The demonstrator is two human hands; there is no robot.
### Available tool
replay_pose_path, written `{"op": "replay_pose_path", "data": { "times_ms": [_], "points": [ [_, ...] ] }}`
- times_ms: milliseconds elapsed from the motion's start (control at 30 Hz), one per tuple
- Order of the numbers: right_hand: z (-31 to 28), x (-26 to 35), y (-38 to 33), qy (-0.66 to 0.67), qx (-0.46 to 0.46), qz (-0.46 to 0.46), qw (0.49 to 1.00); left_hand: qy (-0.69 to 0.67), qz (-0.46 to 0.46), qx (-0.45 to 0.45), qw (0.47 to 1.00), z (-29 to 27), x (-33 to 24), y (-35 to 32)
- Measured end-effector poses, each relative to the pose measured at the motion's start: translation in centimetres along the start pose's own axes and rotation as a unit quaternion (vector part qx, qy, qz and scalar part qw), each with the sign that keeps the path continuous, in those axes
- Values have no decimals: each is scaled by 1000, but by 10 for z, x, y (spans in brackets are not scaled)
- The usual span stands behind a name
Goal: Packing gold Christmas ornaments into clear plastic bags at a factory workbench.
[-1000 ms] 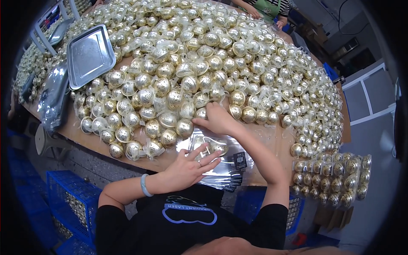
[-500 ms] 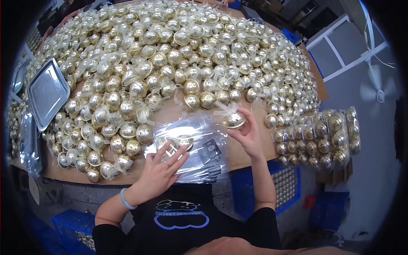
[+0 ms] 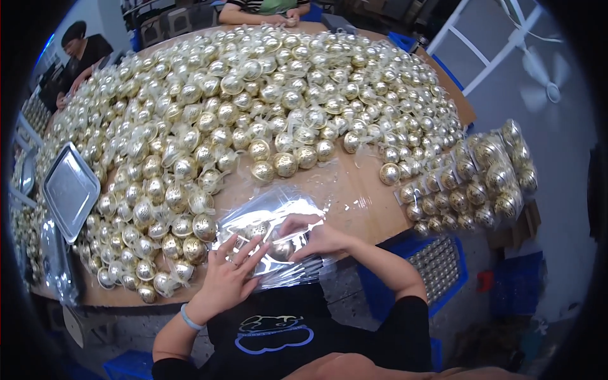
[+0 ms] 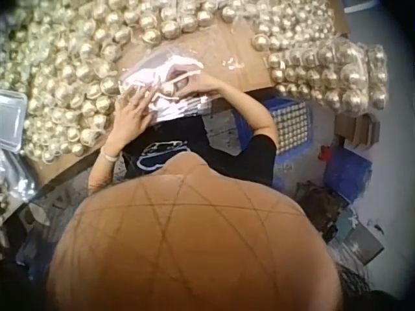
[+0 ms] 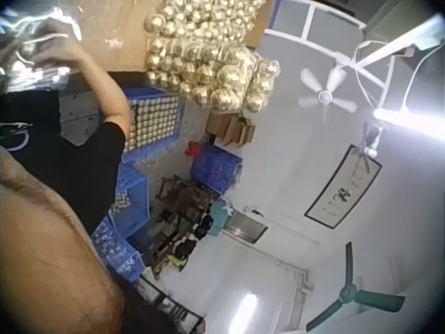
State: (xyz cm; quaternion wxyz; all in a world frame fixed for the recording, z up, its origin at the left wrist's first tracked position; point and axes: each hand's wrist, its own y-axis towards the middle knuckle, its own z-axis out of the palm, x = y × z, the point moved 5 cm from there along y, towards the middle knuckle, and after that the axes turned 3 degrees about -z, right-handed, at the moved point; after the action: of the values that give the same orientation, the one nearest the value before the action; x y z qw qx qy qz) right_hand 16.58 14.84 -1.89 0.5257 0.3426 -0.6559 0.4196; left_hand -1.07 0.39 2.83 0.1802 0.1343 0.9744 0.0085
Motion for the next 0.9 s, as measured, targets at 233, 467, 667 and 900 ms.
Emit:
{"op": "replay_pose_path", "data": {
  "times_ms": [233,467,667,900],
  "points": [
    [4,-19,6,40,27,-39,998,22,5,-8,1000,2,-7,4],
    [-63,-19,-3,-67,-63,-19,996,33,-12,3,999,4,-6,3],
    [-235,-46,-11,-344,-599,53,721,126,1,-19,992,1,-19,14],
    [-157,-16,-44,-434,-556,28,708,41,36,-12,998,5,-11,16]
  ]
}}
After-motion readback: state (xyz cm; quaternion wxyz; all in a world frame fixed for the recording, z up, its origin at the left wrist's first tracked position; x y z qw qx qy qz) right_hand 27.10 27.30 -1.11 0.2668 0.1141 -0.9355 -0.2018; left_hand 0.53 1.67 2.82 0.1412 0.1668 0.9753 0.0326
